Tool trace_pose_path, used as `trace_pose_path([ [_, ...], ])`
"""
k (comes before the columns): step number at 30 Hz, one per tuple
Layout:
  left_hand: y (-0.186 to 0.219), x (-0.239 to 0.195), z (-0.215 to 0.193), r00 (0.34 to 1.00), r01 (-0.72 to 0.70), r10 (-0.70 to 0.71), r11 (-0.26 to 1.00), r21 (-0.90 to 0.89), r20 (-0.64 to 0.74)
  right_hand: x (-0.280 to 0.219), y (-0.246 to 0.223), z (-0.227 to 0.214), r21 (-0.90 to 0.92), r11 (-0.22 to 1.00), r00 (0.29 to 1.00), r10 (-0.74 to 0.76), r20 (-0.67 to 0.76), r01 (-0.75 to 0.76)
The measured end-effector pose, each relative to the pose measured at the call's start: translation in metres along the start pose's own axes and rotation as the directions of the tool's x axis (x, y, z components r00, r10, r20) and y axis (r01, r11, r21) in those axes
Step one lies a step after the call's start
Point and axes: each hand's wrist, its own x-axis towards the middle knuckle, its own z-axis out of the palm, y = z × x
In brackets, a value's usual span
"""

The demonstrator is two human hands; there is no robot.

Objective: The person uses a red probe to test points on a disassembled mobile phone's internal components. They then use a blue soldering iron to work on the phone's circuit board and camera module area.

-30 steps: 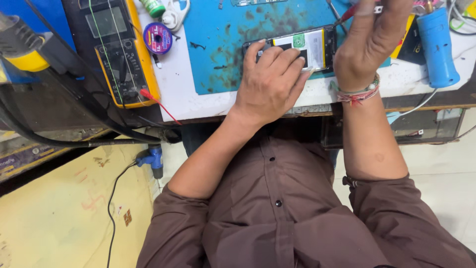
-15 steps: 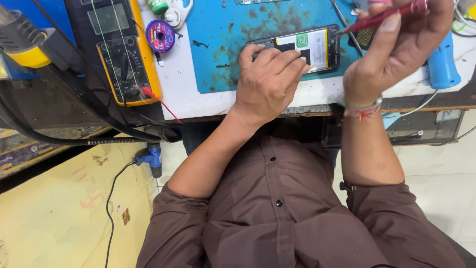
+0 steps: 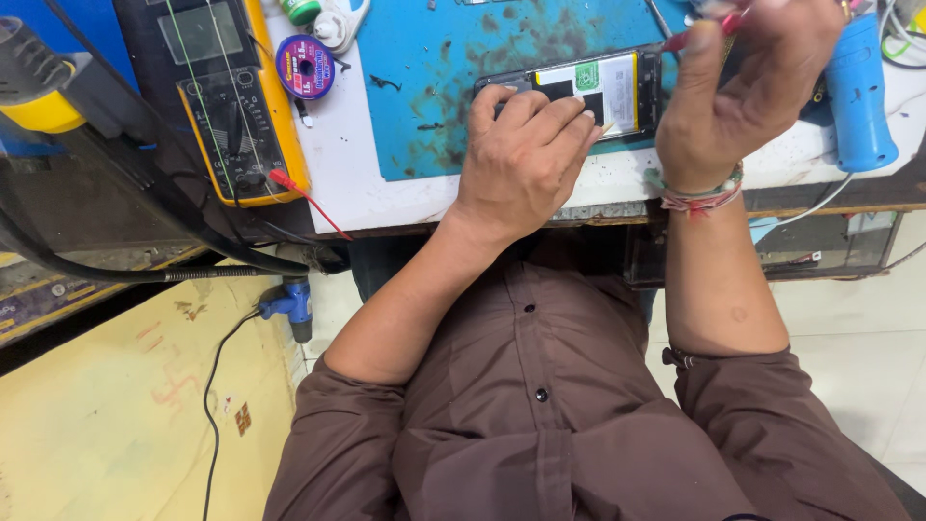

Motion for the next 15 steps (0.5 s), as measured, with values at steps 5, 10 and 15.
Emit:
trace_pose_path([
  [5, 0.000, -0.001, -0.002, 1.000, -0.001, 0.001, 1.000, 0.000, 0.020, 0.001, -0.002, -0.004, -0.184, 0.971, 0.985, -0.137, 0.106, 0.154],
  [10, 0.000, -0.001, -0.003, 1.000, -0.004, 0.004, 1.000, -0.009, 0.013, 0.003, 0.004, 0.004, -0.016, 1.000, 0.997, -0.005, 0.074, 0.006],
  [15, -0.009, -0.004, -0.013, 0.996, 0.092, -0.092, 0.996, 0.006, 0.013, 0.008, 0.021, 0.006, 0.189, 0.977, 0.993, 0.078, 0.087, -0.094],
])
